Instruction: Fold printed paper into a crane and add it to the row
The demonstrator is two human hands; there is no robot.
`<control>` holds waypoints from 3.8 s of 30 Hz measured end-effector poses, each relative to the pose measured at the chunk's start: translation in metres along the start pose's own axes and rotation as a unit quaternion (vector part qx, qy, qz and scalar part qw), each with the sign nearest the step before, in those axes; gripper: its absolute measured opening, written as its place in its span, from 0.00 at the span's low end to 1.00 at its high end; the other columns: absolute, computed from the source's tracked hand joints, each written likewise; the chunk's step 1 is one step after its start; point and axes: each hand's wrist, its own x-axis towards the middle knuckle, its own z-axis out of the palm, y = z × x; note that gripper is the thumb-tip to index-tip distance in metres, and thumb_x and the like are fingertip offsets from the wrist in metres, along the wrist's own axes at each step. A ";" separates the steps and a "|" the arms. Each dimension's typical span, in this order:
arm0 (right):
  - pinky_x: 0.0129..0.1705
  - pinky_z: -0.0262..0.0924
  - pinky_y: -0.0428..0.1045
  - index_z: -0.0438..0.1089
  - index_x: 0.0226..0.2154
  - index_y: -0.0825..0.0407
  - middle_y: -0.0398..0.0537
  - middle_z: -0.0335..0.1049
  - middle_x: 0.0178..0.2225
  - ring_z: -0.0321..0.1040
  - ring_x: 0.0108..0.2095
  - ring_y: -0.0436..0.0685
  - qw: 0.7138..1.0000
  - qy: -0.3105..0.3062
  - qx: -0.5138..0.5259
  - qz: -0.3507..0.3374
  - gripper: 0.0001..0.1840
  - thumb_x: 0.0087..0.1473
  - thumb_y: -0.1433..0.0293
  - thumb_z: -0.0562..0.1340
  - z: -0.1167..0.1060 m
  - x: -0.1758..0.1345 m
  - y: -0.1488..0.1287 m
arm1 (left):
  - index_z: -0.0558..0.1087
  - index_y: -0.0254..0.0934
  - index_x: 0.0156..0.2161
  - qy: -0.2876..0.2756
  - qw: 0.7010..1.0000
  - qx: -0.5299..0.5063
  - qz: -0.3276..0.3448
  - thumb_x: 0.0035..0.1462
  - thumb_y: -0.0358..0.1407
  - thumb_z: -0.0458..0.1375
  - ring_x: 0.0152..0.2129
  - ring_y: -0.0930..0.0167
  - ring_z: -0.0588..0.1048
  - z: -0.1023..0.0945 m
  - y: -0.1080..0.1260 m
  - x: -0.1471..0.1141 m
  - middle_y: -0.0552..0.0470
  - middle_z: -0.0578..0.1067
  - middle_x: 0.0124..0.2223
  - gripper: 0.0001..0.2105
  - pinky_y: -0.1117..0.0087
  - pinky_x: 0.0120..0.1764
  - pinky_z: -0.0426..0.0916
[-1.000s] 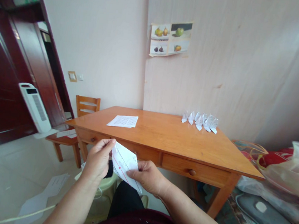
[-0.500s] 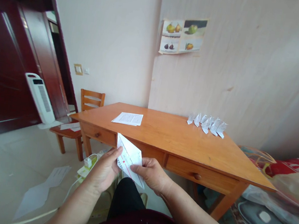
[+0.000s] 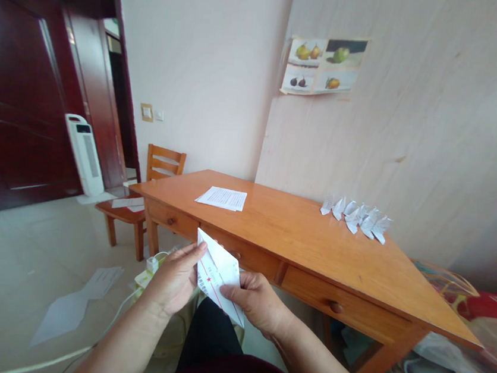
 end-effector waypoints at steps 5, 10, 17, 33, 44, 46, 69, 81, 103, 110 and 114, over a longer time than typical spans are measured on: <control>0.27 0.57 0.45 0.78 0.33 0.55 0.46 0.76 0.28 0.66 0.23 0.49 1.000 0.003 0.008 0.008 0.22 0.42 0.54 0.74 0.003 -0.003 -0.003 | 0.78 0.32 0.41 -0.023 0.999 0.021 0.011 0.48 0.39 0.71 0.34 0.63 0.80 0.000 0.003 -0.002 0.43 0.82 0.39 0.16 0.64 0.39 0.73; 0.29 0.58 0.46 0.79 0.33 0.56 0.47 0.76 0.27 0.65 0.23 0.49 1.000 0.015 0.008 -0.002 0.22 0.42 0.54 0.74 0.002 -0.004 -0.003 | 0.79 0.32 0.38 -0.022 0.999 0.020 0.021 0.48 0.38 0.70 0.32 0.65 0.80 -0.002 0.004 -0.003 0.44 0.82 0.36 0.13 0.66 0.38 0.73; 0.29 0.59 0.46 0.79 0.34 0.57 0.48 0.77 0.29 0.67 0.25 0.50 1.000 0.002 0.018 -0.004 0.22 0.43 0.55 0.74 0.002 -0.006 -0.003 | 0.78 0.32 0.37 0.025 0.999 0.015 0.031 0.46 0.34 0.71 0.30 0.68 0.79 0.000 0.002 -0.002 0.47 0.81 0.33 0.13 0.68 0.37 0.72; 0.29 0.57 0.45 0.79 0.33 0.57 0.47 0.76 0.27 0.66 0.24 0.49 1.000 -0.009 0.017 -0.021 0.22 0.45 0.55 0.74 0.003 -0.007 -0.004 | 0.79 0.30 0.40 0.033 0.998 0.025 0.056 0.48 0.36 0.69 0.33 0.64 0.80 0.009 0.006 -0.008 0.42 0.82 0.38 0.15 0.67 0.37 0.73; 0.28 0.58 0.45 0.79 0.33 0.57 0.48 0.77 0.28 0.66 0.24 0.49 0.999 -0.009 0.034 -0.010 0.21 0.44 0.57 0.74 0.003 -0.009 -0.002 | 0.79 0.30 0.43 0.035 0.996 0.037 0.078 0.48 0.38 0.70 0.38 0.64 0.80 0.011 0.008 -0.006 0.40 0.82 0.42 0.17 0.65 0.43 0.72; 0.29 0.58 0.45 0.79 0.34 0.57 0.48 0.77 0.28 0.66 0.24 0.49 0.999 -0.007 0.036 -0.009 0.21 0.44 0.57 0.74 0.003 -0.009 -0.002 | 0.79 0.30 0.43 0.033 0.995 0.041 0.082 0.48 0.38 0.70 0.38 0.64 0.80 0.011 0.009 -0.007 0.40 0.82 0.42 0.18 0.66 0.43 0.72; 0.30 0.57 0.45 0.80 0.35 0.56 0.47 0.76 0.28 0.64 0.24 0.48 0.998 -0.032 0.023 -0.040 0.18 0.48 0.58 0.72 0.003 -0.011 -0.002 | 0.78 0.32 0.44 0.046 0.989 0.062 0.129 0.53 0.42 0.68 0.38 0.64 0.80 0.007 -0.001 -0.001 0.41 0.82 0.41 0.17 0.65 0.44 0.72; 0.30 0.57 0.46 0.80 0.33 0.56 0.46 0.75 0.28 0.64 0.24 0.48 0.999 -0.031 0.012 -0.036 0.20 0.46 0.56 0.73 0.003 -0.011 0.000 | 0.77 0.30 0.44 0.066 0.990 0.051 0.117 0.50 0.46 0.69 0.37 0.62 0.81 0.013 0.003 -0.002 0.38 0.82 0.40 0.22 0.67 0.37 0.73; 0.31 0.58 0.47 0.78 0.34 0.55 0.46 0.75 0.28 0.65 0.25 0.50 0.992 0.076 0.053 -0.080 0.22 0.44 0.54 0.74 -0.018 -0.024 0.000 | 0.78 0.31 0.47 -0.083 0.995 0.047 -0.009 0.52 0.40 0.68 0.36 0.62 0.80 0.036 -0.032 -0.009 0.42 0.82 0.38 0.19 0.64 0.39 0.73; 0.30 0.57 0.47 0.76 0.35 0.55 0.45 0.74 0.27 0.65 0.25 0.50 0.994 0.076 0.036 -0.076 0.23 0.47 0.52 0.72 -0.023 -0.027 -0.004 | 0.78 0.33 0.47 -0.080 0.995 0.057 0.002 0.50 0.41 0.70 0.34 0.63 0.80 0.038 -0.030 -0.007 0.43 0.82 0.39 0.20 0.65 0.39 0.74; 0.27 0.52 0.45 0.71 0.28 0.54 0.41 0.68 0.23 0.58 0.22 0.48 0.987 0.120 0.014 -0.108 0.23 0.50 0.51 0.69 -0.026 -0.024 -0.001 | 0.77 0.32 0.48 -0.073 0.995 0.062 0.005 0.51 0.41 0.69 0.34 0.64 0.80 0.037 -0.029 -0.006 0.43 0.82 0.39 0.21 0.64 0.39 0.74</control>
